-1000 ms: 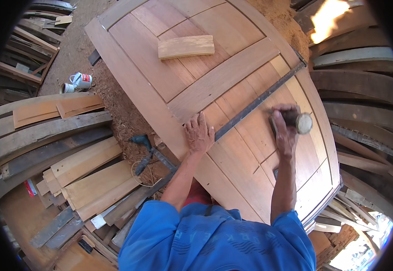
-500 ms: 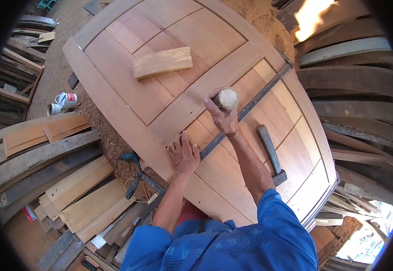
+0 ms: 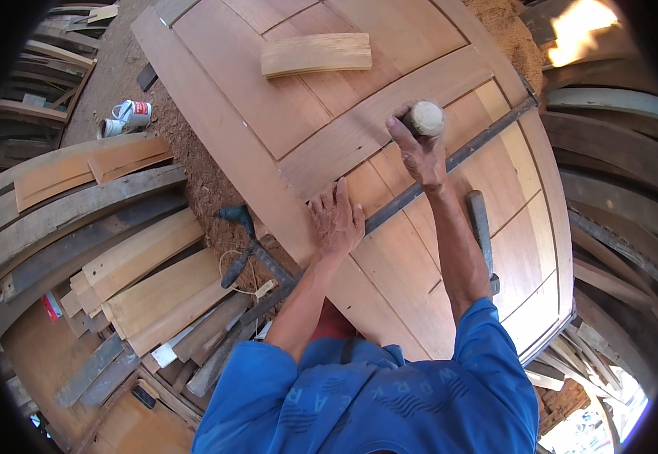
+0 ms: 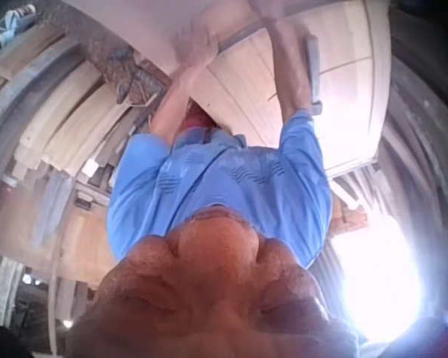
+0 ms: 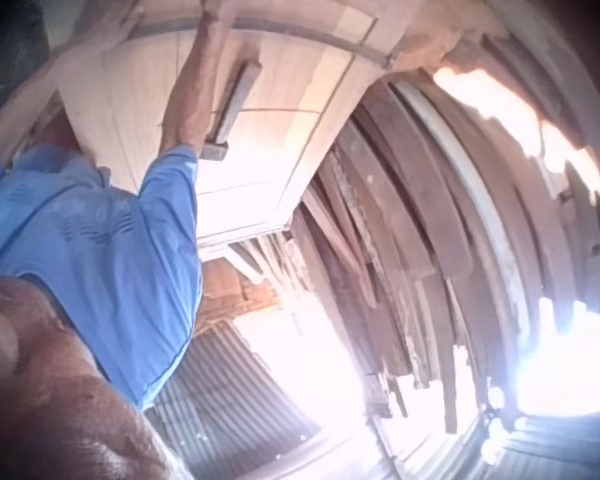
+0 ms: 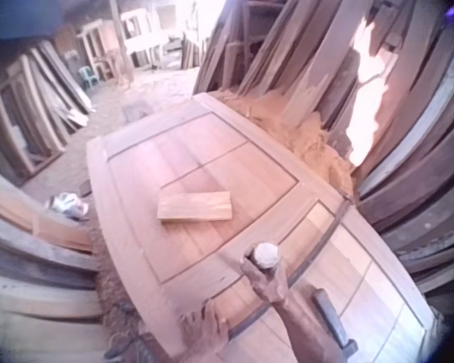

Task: The person assembles a wooden door by fitting planks into a frame, using a hammer and chisel to adjust joints and a metal bar to align the structure. They repeatedly check fit and alignment, tapping pieces into place and smoothing surfaces.

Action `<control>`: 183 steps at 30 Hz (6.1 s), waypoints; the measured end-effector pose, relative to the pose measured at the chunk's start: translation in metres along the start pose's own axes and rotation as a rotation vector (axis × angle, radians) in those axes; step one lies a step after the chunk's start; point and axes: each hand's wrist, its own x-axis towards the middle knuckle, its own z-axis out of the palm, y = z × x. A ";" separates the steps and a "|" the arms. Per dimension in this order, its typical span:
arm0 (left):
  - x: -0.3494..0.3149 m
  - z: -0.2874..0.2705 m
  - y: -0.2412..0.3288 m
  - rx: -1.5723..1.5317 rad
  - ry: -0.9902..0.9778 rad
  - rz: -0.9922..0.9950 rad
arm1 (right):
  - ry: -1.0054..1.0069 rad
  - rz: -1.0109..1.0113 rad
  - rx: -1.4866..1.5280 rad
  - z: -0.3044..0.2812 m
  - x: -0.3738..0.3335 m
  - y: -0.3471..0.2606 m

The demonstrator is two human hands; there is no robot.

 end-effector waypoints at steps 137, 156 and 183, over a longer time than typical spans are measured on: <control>0.132 -0.061 -0.052 0.292 -0.471 0.504 | 0.439 1.430 -1.085 -0.187 -0.516 0.072; 0.089 0.013 0.047 0.294 -0.212 0.617 | 0.287 0.673 -0.798 -0.147 -0.368 0.053; 0.366 0.146 0.284 -0.071 -0.276 1.109 | 0.641 0.787 -0.815 -0.193 -0.192 -0.052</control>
